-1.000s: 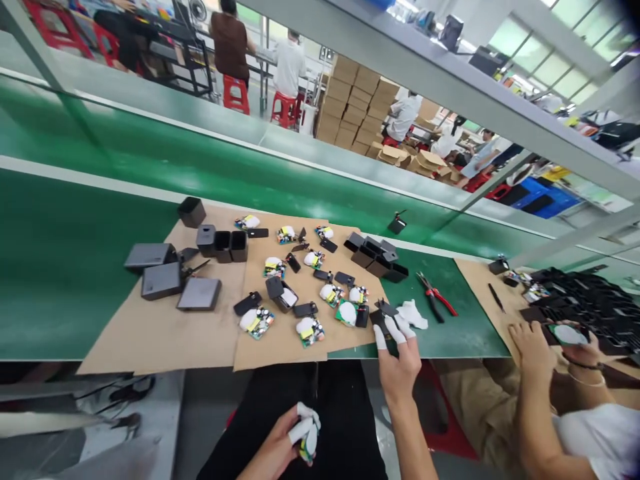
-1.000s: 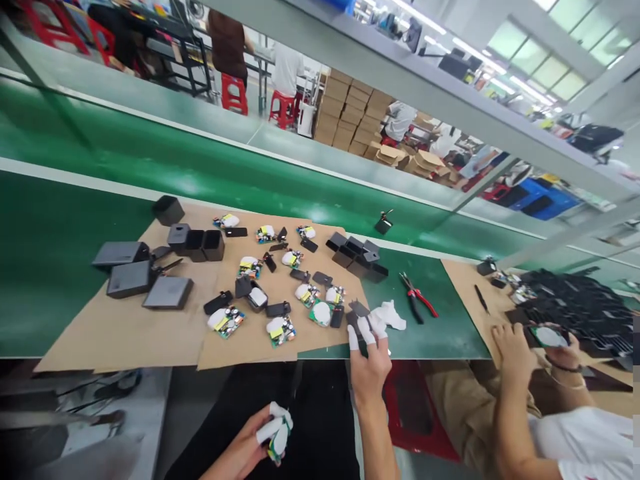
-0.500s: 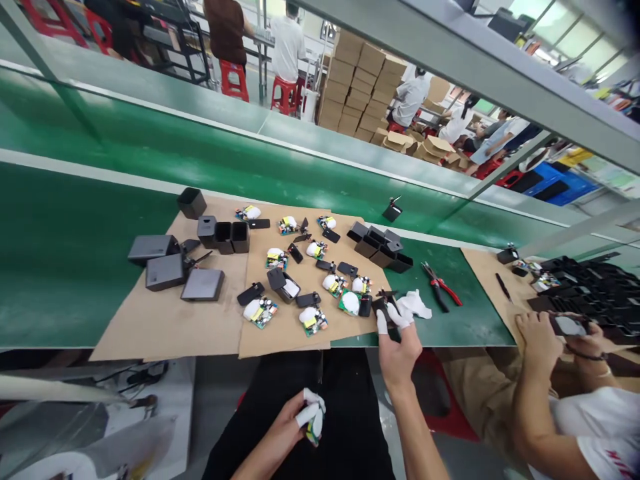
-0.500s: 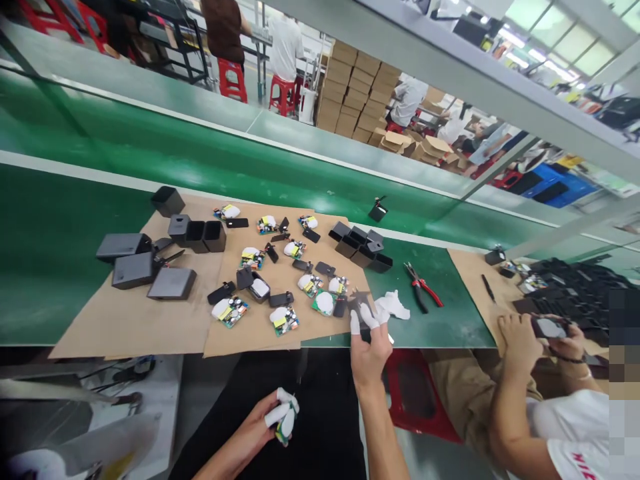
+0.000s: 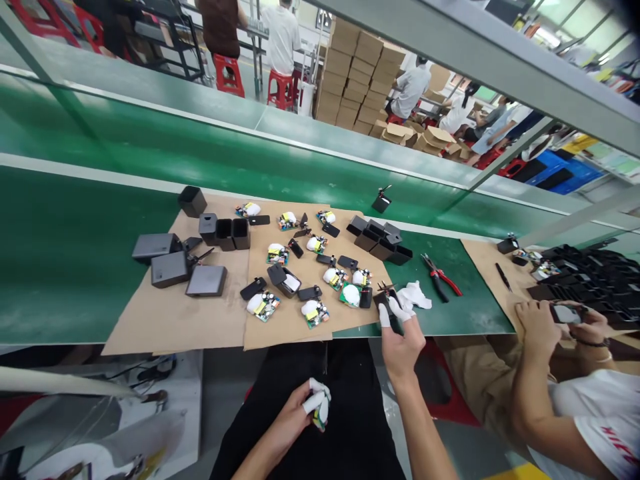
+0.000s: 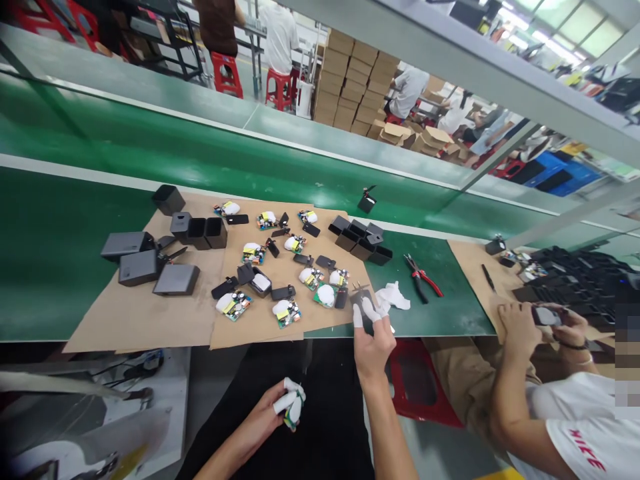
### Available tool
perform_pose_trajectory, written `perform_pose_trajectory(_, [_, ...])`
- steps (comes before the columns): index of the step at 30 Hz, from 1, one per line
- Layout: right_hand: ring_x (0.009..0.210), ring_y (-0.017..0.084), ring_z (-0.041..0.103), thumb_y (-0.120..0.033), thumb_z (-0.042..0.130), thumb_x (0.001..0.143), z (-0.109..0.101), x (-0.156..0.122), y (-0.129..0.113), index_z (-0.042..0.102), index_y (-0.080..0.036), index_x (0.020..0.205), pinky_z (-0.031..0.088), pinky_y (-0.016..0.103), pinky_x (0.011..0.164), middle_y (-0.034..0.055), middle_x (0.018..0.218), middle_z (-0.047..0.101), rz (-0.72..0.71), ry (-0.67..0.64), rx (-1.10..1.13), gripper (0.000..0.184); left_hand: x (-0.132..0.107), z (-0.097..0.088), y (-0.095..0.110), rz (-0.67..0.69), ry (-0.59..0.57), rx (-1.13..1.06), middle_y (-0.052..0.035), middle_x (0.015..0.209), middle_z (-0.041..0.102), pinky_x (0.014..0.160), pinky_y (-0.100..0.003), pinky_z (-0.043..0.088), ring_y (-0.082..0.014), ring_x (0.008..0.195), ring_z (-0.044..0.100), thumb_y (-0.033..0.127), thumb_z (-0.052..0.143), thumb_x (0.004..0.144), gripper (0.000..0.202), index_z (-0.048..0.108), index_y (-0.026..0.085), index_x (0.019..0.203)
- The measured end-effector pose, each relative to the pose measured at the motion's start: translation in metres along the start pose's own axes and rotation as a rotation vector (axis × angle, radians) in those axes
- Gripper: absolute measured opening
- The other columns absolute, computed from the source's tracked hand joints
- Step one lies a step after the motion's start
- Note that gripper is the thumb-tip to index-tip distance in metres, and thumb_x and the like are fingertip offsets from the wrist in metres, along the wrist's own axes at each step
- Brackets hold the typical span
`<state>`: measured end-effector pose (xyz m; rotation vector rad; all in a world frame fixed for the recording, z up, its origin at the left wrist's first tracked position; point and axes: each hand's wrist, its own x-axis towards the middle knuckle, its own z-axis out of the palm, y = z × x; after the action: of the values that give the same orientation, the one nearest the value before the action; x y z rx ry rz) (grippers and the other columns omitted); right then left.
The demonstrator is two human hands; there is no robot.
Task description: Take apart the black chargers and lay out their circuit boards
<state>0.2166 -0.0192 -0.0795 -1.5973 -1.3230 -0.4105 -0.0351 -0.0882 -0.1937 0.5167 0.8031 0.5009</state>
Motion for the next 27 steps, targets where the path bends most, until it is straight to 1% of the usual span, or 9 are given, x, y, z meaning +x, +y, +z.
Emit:
perform_pose_trajectory(2, [0.108,0.03,0.08,-0.026,0.076,0.1,-0.004,0.005,-0.005,0.081,-0.018,0.116,0.063,0.051,0.103,0.0143,0.113,0.083,0.021,0.041,0.013,0.019,-0.001,0.001,0.001,0.002,-0.003,0.005,-0.002,0.082,0.064,0.064,-0.031,0.055,-0.016,0.07,0.06,0.067,0.09,0.073,0.055,0.075,0.018,0.093])
perform_pose_trajectory(5, [0.114,0.032,0.077,-0.028,0.079,0.098,-0.011,0.011,-0.008,0.078,-0.016,0.12,0.061,0.056,0.105,0.0168,0.117,0.081,0.068,0.142,0.018,0.025,-0.003,0.001,0.003,0.005,-0.005,0.005,-0.0019,0.079,0.063,0.062,-0.031,0.054,-0.0161,0.068,0.06,0.065,0.09,0.074,0.054,0.074,0.017,0.091])
perform_pose_trajectory(11, [0.107,0.031,0.08,-0.038,0.082,0.094,-0.001,-0.005,0.0,0.082,-0.019,0.108,0.062,0.055,0.106,0.014,0.113,0.084,0.156,0.014,0.069,0.023,-0.003,0.0,0.004,-0.004,-0.001,-0.012,-0.0027,0.083,0.065,0.065,-0.033,0.056,-0.0174,0.07,0.063,0.065,0.09,0.075,0.054,0.074,0.018,0.096])
perform_pose_trajectory(16, [0.109,0.033,0.079,-0.04,0.089,0.087,0.007,-0.007,-0.003,0.084,-0.018,0.106,0.057,0.058,0.112,0.014,0.112,0.084,0.313,0.064,0.195,0.03,-0.005,0.0,0.003,0.005,-0.002,-0.006,-0.0026,0.083,0.064,0.064,-0.032,0.055,-0.0168,0.07,0.061,0.064,0.09,0.075,0.052,0.074,0.018,0.095])
perform_pose_trajectory(18, [0.113,0.032,0.078,-0.044,0.084,0.092,0.004,-0.003,-0.011,0.08,-0.016,0.118,0.057,0.058,0.112,0.0154,0.118,0.082,0.414,0.139,0.268,0.039,-0.006,0.0,0.002,0.009,-0.003,-0.005,-0.0028,0.083,0.064,0.064,-0.032,0.055,-0.0167,0.07,0.061,0.064,0.09,0.075,0.052,0.075,0.018,0.094])
perform_pose_trajectory(21, [0.111,0.026,0.079,-0.051,0.061,0.108,-0.012,0.006,-0.028,0.067,-0.019,0.139,0.065,0.054,0.101,0.0139,0.126,0.079,0.597,0.184,0.439,0.045,-0.006,-0.002,0.0,0.016,0.003,-0.001,-0.0036,0.086,0.066,0.067,-0.031,0.055,-0.0166,0.073,0.061,0.062,0.091,0.076,0.05,0.077,0.017,0.094])
perform_pose_trajectory(23, [0.105,0.021,0.08,-0.052,0.056,0.11,-0.029,0.012,-0.041,0.068,-0.024,0.137,0.068,0.045,0.096,0.0099,0.129,0.079,0.82,0.166,0.703,0.041,-0.005,-0.004,-0.001,0.013,0.012,-0.003,-0.0046,0.089,0.068,0.067,-0.032,0.056,-0.0176,0.075,0.063,0.061,0.09,0.077,0.05,0.078,0.017,0.098])
perform_pose_trajectory(25, [0.099,0.015,0.079,-0.05,0.063,0.107,-0.045,0.018,-0.055,0.073,-0.027,0.129,0.069,0.035,0.093,0.0057,0.134,0.078,1.057,0.181,0.983,0.034,-0.002,-0.007,-0.002,0.008,0.026,-0.008,-0.0051,0.093,0.07,0.066,-0.031,0.057,-0.0186,0.077,0.064,0.062,0.091,0.075,0.052,0.08,0.019,0.101])
perform_pose_trajectory(27, [0.094,0.012,0.078,-0.043,0.069,0.105,-0.058,0.023,-0.065,0.076,-0.027,0.125,0.069,0.028,0.089,0.0031,0.135,0.078,1.188,0.232,1.139,0.027,0.0,-0.01,-0.004,0.002,0.04,-0.013,-0.0052,0.095,0.071,0.066,-0.031,0.057,-0.0192,0.079,0.064,0.063,0.092,0.073,0.054,0.081,0.02,0.104])
